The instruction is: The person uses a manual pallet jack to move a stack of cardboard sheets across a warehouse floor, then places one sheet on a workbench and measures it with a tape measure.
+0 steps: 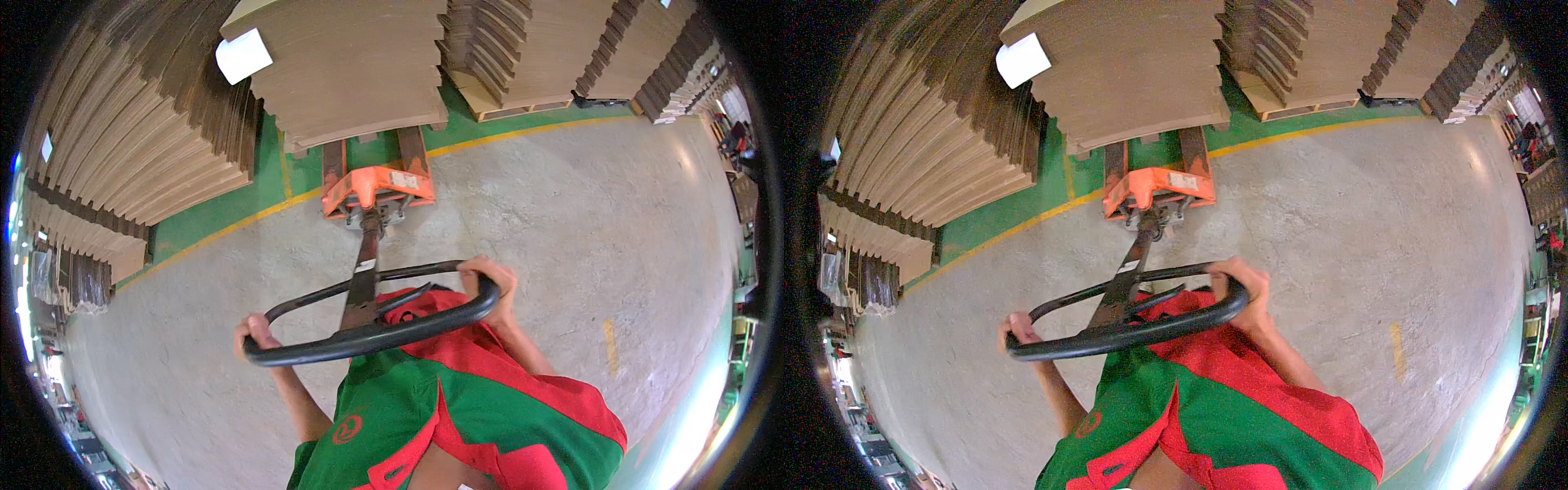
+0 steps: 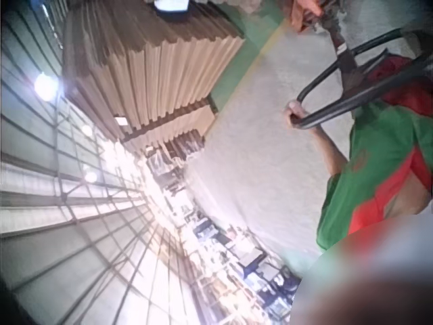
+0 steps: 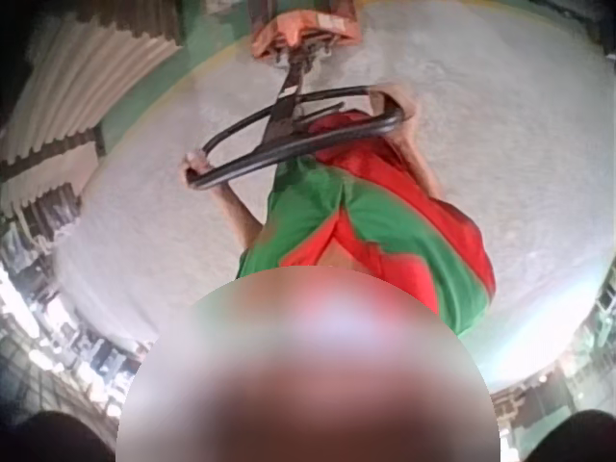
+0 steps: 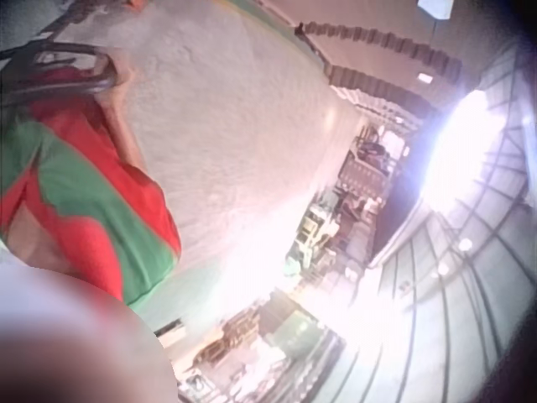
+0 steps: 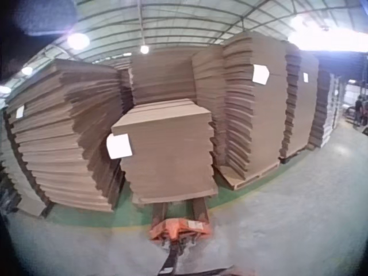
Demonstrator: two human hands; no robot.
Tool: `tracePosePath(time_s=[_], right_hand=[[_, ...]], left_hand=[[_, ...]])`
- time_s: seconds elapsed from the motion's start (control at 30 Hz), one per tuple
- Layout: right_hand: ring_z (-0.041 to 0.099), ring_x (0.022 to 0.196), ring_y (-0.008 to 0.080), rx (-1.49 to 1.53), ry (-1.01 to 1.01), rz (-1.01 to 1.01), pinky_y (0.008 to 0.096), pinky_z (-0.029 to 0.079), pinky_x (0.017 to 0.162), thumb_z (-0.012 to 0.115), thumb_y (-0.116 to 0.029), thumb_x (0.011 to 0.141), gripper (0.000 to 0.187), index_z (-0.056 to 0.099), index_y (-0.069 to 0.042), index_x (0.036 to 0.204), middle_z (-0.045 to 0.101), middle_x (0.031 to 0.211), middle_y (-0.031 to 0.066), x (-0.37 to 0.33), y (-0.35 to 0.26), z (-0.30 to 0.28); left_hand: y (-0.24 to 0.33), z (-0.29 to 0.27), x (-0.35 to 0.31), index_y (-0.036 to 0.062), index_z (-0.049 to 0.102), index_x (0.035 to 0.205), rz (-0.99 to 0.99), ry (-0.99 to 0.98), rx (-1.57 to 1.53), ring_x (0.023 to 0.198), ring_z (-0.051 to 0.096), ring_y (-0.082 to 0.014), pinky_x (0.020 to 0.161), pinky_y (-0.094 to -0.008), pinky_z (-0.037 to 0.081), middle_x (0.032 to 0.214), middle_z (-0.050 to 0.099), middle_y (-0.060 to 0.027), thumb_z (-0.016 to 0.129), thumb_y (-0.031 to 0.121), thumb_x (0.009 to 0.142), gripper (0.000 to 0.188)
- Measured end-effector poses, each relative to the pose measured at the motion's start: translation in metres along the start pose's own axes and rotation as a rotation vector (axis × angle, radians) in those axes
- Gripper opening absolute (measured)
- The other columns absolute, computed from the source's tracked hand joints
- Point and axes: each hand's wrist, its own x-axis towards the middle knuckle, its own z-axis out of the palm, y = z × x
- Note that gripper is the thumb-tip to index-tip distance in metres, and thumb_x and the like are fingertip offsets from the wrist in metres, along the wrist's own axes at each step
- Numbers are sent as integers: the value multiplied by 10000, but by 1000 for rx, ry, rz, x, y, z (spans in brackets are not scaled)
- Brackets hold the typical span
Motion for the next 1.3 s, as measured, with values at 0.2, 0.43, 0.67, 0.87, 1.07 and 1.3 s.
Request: tracePosePath(time_s=[0.2,0.43,0.67,0.87,1.07,1.3], right_hand=[[592,604,204,206,-308,-164,313,464,575,639,90,714,254,712,-61,905,628,684,64,-47,71,-121],[594,648,266,341,-498,-227,365,461,627,669,-5,678,281,680,-69,951,610,698,55,-28,81,-218],[634,672,224,424,-600,-186,323,480,658,646,16,775,163,698,-18,926,674,773,108,-57,71,-415],[625,666,144,295,-510,-102,274,482,630,640,39,801,80,700,1,837,668,726,84,-52,190,-582],[633,689,141,230,-604,-191,275,490,654,664,28,788,51,688,2,824,668,739,77,-1,289,-659],[623,699,126,359,-745,-127,263,488,651,635,20,835,62,671,-2,880,632,732,38,76,400,-752]], left_hand=[[86,25,-196,110,357,657,-6,198,39,481,319,-86,485,-275,299,521,324,12,567,-2,914,350],[186,85,-250,101,351,657,8,306,149,506,316,-103,490,-291,283,552,315,5,565,45,934,354],[367,138,-446,79,411,689,21,409,418,546,369,-119,521,-286,311,569,360,-8,578,59,941,303],[474,327,-660,57,378,599,-104,289,560,542,351,-110,512,-293,285,559,385,-8,613,8,875,366],[505,447,-746,34,443,601,-242,432,771,549,445,-107,513,-296,362,572,485,-37,634,11,859,321],[537,623,-870,56,515,579,-293,283,774,498,512,-201,494,-339,409,555,527,-66,796,83,717,314]])
